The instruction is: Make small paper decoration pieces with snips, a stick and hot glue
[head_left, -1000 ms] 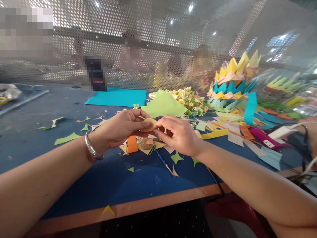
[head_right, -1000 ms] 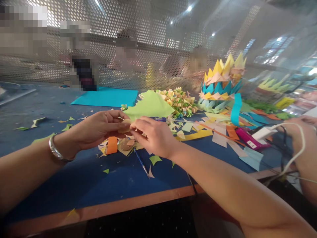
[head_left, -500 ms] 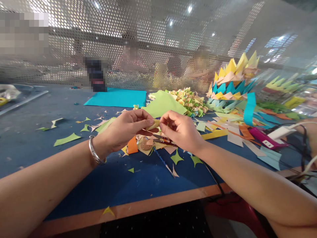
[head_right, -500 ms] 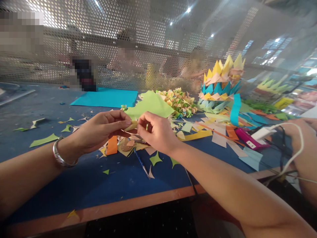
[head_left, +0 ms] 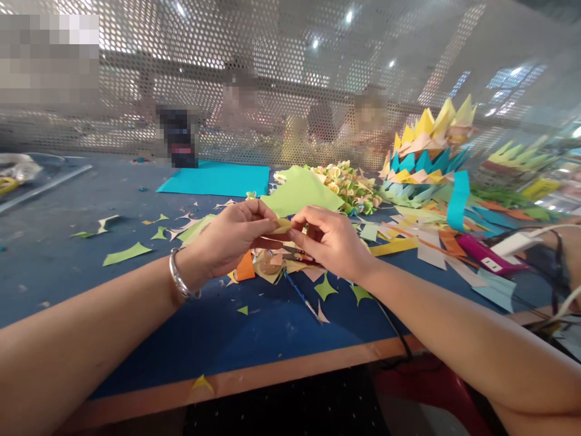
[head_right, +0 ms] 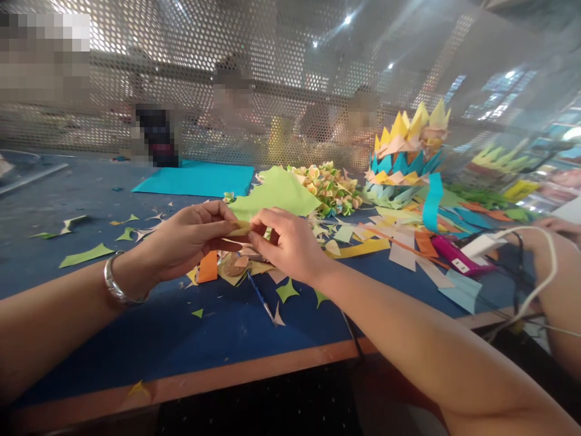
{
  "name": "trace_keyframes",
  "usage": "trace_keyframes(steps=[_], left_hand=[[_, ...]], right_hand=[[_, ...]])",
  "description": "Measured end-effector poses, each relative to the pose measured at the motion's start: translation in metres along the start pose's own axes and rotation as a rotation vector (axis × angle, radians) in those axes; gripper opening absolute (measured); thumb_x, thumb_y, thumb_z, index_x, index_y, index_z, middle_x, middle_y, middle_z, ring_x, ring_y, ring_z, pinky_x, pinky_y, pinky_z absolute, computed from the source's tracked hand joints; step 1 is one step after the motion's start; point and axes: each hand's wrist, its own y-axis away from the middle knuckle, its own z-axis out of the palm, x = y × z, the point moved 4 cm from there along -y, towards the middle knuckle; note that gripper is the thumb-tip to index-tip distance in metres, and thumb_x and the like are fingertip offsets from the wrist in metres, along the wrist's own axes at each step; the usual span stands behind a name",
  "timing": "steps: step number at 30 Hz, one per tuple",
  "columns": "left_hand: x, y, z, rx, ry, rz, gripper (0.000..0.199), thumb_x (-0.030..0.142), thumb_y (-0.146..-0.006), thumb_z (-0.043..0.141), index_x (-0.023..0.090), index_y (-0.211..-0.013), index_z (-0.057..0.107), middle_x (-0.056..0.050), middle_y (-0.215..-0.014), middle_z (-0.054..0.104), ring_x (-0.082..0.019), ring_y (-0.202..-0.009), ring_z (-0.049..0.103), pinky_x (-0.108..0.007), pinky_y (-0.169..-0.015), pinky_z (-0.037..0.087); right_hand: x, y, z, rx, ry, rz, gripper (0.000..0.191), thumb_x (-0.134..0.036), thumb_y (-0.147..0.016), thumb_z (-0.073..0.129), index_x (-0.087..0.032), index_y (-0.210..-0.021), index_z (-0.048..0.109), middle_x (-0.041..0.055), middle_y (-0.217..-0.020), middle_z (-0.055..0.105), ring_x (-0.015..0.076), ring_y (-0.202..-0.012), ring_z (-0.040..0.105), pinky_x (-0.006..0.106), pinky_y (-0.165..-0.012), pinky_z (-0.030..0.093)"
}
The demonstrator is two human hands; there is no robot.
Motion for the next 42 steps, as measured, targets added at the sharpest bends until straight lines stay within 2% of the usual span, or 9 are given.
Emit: trace_keyframes(steps=[7, 13, 17, 21, 25, 35, 42], left_hand=[[0.005, 0.002, 0.002, -0.033, 0.029, 0.028, 0.016, 0.023, -0.078, 0.069, 0.016, -0.076, 0.055, -0.002, -0.074, 0.068, -0.02, -0.078, 0.072, -0.033, -0.076, 0.057], [0.009, 0.003, 0.004, -0.096, -0.069, 0.13, 0.028, 0.025, -0.075, 0.077, 0.015, -0.094, 0.057, -0.005, -0.084, 0.072, -0.023, -0.087, 0.071, -0.036, -0.077, 0.058], [0.008, 0.002, 0.001, -0.085, -0.194, 0.16, 0.034, 0.03, -0.077, 0.076, 0.015, -0.102, 0.059, -0.008, -0.087, 0.074, -0.023, -0.087, 0.072, -0.034, -0.075, 0.058], [0.007, 0.002, -0.003, -0.033, -0.32, 0.217, 0.031, 0.035, -0.079, 0.074, 0.017, -0.1, 0.063, -0.006, -0.083, 0.076, -0.019, -0.08, 0.072, -0.031, -0.074, 0.057], [0.008, 0.003, -0.003, 0.021, -0.414, 0.231, 0.03, 0.037, -0.079, 0.073, 0.018, -0.099, 0.064, -0.005, -0.079, 0.076, -0.02, -0.078, 0.073, -0.03, -0.069, 0.057], [0.01, 0.004, 0.0, 0.07, -0.441, 0.262, 0.029, 0.033, -0.075, 0.076, 0.017, -0.096, 0.064, -0.005, -0.078, 0.076, -0.021, -0.074, 0.073, -0.028, -0.064, 0.056], [0.011, 0.005, 0.0, 0.062, -0.46, 0.298, 0.026, 0.031, -0.076, 0.075, 0.016, -0.094, 0.064, -0.007, -0.085, 0.076, -0.022, -0.079, 0.073, -0.031, -0.069, 0.057]], right_hand=[[0.007, 0.001, 0.002, -0.026, -0.173, 0.153, 0.012, -0.024, -0.085, 0.062, -0.019, -0.078, 0.053, -0.0048, -0.06, 0.053, 0.007, -0.047, 0.051, 0.022, -0.047, 0.038], [0.011, 0.001, 0.001, -0.028, -0.202, 0.235, 0.015, -0.029, -0.084, 0.065, -0.02, -0.081, 0.053, -0.0062, -0.051, 0.049, 0.0085, -0.043, 0.047, 0.023, -0.043, 0.034], [0.016, 0.002, 0.001, -0.04, -0.215, 0.236, 0.018, -0.035, -0.087, 0.064, -0.021, -0.084, 0.052, -0.0058, -0.052, 0.052, 0.0084, -0.041, 0.045, 0.023, -0.042, 0.031], [0.018, 0.002, 0.002, -0.04, -0.229, 0.226, 0.019, -0.036, -0.088, 0.063, -0.021, -0.085, 0.051, -0.0051, -0.054, 0.053, 0.0083, -0.042, 0.045, 0.024, -0.042, 0.031], [0.019, 0.002, 0.002, -0.04, -0.248, 0.237, 0.021, -0.038, -0.088, 0.063, -0.021, -0.085, 0.051, -0.0048, -0.053, 0.053, 0.0087, -0.041, 0.045, 0.024, -0.042, 0.03], [0.018, 0.001, 0.002, -0.027, -0.266, 0.26, 0.022, -0.037, -0.085, 0.066, -0.021, -0.086, 0.051, -0.0068, -0.051, 0.048, 0.0083, -0.041, 0.044, 0.023, -0.04, 0.032], [0.017, 0.0, 0.002, 0.007, -0.348, 0.255, 0.025, -0.034, -0.082, 0.07, -0.02, -0.088, 0.05, -0.0048, -0.067, 0.052, 0.0056, -0.042, 0.047, 0.021, -0.039, 0.036]])
